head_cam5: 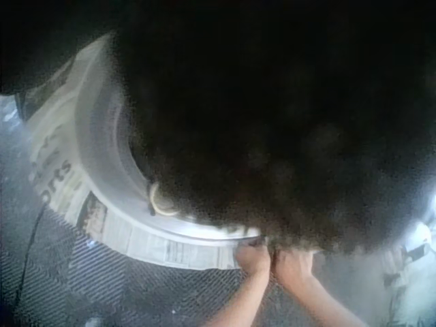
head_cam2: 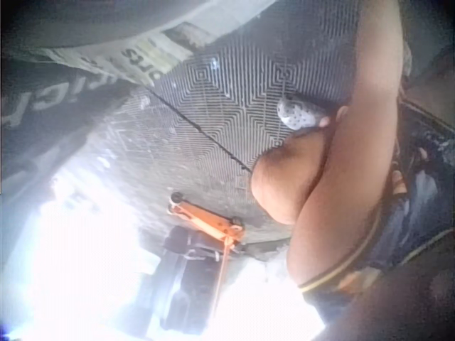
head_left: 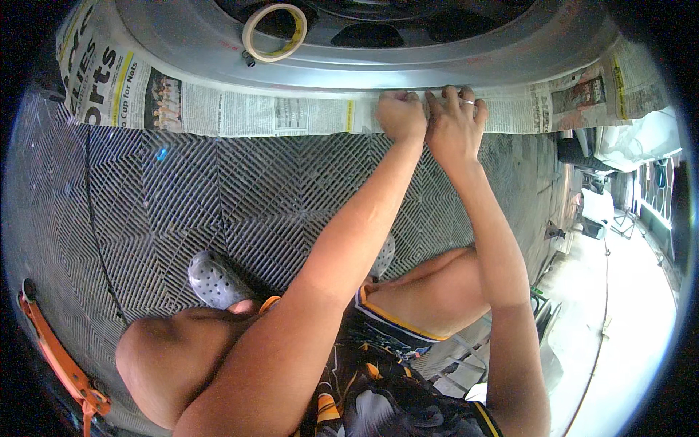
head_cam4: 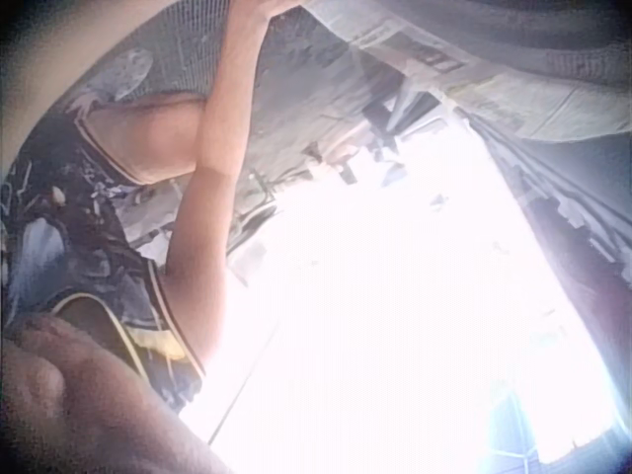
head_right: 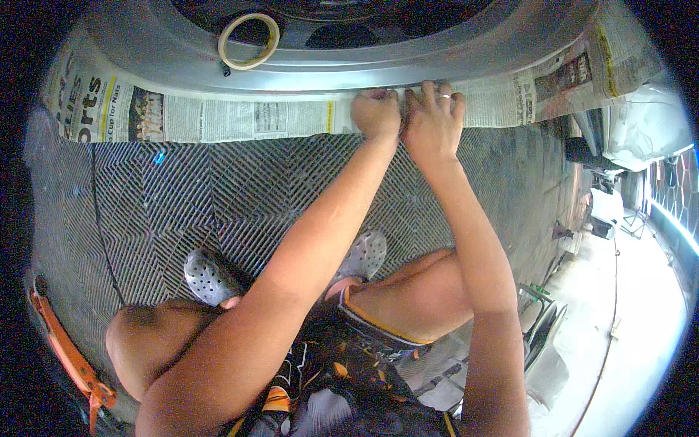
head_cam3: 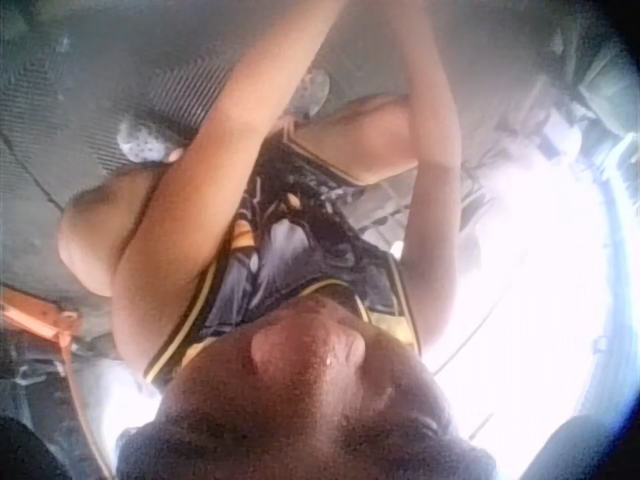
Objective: The person sits on the floor and uses masking tape to secure newspaper strips around a car tire rim. They then stand, retrieve additional newspaper, and tape it to the front fender and side mirror of a white car.
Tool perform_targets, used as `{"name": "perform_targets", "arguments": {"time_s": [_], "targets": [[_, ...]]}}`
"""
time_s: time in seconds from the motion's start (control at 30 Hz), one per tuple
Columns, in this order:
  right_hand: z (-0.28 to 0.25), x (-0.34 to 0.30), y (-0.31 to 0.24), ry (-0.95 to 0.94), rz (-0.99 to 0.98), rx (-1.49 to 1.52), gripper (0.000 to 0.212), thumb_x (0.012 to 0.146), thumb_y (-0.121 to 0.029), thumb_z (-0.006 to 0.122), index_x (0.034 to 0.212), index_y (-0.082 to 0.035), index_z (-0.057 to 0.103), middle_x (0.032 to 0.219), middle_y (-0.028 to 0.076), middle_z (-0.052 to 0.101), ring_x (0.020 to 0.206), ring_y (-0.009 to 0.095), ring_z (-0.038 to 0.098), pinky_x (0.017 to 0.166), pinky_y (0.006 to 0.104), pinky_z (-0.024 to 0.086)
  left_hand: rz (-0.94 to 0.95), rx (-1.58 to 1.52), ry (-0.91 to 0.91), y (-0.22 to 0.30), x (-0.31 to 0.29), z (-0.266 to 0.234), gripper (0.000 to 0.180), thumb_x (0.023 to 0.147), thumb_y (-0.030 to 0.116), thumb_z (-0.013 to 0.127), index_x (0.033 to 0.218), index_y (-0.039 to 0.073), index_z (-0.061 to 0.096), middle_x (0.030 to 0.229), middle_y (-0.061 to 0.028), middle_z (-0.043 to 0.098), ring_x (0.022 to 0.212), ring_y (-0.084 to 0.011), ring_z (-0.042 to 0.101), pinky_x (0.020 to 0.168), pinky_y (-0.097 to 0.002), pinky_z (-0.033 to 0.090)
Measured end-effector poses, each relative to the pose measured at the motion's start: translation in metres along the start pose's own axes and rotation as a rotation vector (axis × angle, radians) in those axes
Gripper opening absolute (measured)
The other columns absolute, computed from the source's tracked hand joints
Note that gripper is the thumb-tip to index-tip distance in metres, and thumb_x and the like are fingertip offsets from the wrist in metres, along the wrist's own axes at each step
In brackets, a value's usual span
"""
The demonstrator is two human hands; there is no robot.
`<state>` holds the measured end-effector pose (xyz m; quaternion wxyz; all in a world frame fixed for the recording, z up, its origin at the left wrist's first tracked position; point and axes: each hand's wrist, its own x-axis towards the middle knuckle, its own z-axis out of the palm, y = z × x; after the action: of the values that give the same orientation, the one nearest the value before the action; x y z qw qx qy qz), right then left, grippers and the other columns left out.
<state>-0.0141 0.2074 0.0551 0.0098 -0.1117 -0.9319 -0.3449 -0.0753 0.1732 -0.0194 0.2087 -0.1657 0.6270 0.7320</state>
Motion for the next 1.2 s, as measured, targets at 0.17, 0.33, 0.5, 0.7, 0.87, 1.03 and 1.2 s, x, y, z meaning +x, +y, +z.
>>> {"name": "perform_targets", "arguments": {"time_s": [0.17,0.33,0.5,0.7,0.87,1.03,1.2], "targets": [[-0.001,0.001,-0.002,-0.005,0.001,-0.014,0.041,0.091,-0.026,0.059,0.130,-0.019,0.069,0.134,0.009,0.056,0.131,0.033,0.045,0.111,0.0536,0.029,0.008,0.026,0.002,0.008,-0.004,-0.008,0.021,0.083,0.015,0.076,0.094,-0.003,0.074,0.089,-0.0218,0.075,0.084,-0.0370,0.074,0.078,-0.0457,0.057],[-0.003,0.000,-0.003,0.001,-0.001,-0.013,0.039,0.092,-0.024,0.059,0.129,-0.018,0.070,0.135,0.010,0.057,0.132,0.033,0.045,0.112,0.0535,0.028,0.034,-0.024,-0.013,0.001,0.001,-0.008,0.021,0.083,0.015,0.074,0.089,-0.005,0.075,0.084,-0.0234,0.074,0.082,-0.0387,0.074,0.076,-0.0459,0.056],[-0.003,0.000,-0.002,0.036,-0.005,0.022,0.039,0.091,-0.023,0.061,0.128,-0.018,0.071,0.136,0.010,0.057,0.132,0.034,0.046,0.113,0.0540,0.028,0.004,-0.066,-0.049,-0.008,0.011,-0.004,0.023,0.083,0.015,0.072,0.084,-0.008,0.074,0.080,-0.0264,0.072,0.078,-0.0408,0.073,0.073,-0.0475,0.055],[-0.002,0.000,-0.001,0.045,-0.004,0.047,0.038,0.091,-0.023,0.062,0.126,-0.017,0.072,0.136,0.012,0.057,0.132,0.035,0.046,0.113,0.0549,0.029,0.019,0.001,-0.007,-0.011,0.012,-0.002,0.023,0.084,0.013,0.071,0.076,-0.008,0.072,0.070,-0.0252,0.070,0.070,-0.0387,0.073,0.068,-0.0473,0.055],[-0.003,0.001,-0.001,0.023,-0.006,0.032,0.037,0.091,-0.024,0.062,0.126,-0.017,0.072,0.137,0.013,0.057,0.132,0.036,0.047,0.113,0.0547,0.029,-0.101,-0.153,-0.080,-0.014,0.017,0.000,0.024,0.083,0.014,0.074,0.071,-0.006,0.072,0.065,-0.0209,0.070,0.063,-0.0343,0.073,0.065,-0.0441,0.055],[-0.003,-0.001,-0.003,0.027,0.004,0.069,0.038,0.091,-0.025,0.061,0.128,-0.018,0.071,0.137,0.013,0.057,0.133,0.037,0.046,0.114,0.0543,0.028,-0.064,-0.098,-0.043,-0.018,0.017,0.004,0.024,0.084,0.014,0.075,0.073,-0.007,0.072,0.068,-0.0202,0.071,0.065,-0.0337,0.073,0.064,-0.0425,0.056],[-0.001,-0.002,-0.006,-0.011,-0.011,0.069,0.039,0.094,-0.029,0.057,0.129,-0.020,0.070,0.140,0.012,0.055,0.136,0.037,0.044,0.115,0.0549,0.027,-0.041,-0.143,-0.004,-0.017,0.009,0.005,0.023,0.085,0.012,0.076,0.081,-0.009,0.071,0.077,-0.0220,0.073,0.068,-0.0327,0.073,0.064,-0.0422,0.055]]}}
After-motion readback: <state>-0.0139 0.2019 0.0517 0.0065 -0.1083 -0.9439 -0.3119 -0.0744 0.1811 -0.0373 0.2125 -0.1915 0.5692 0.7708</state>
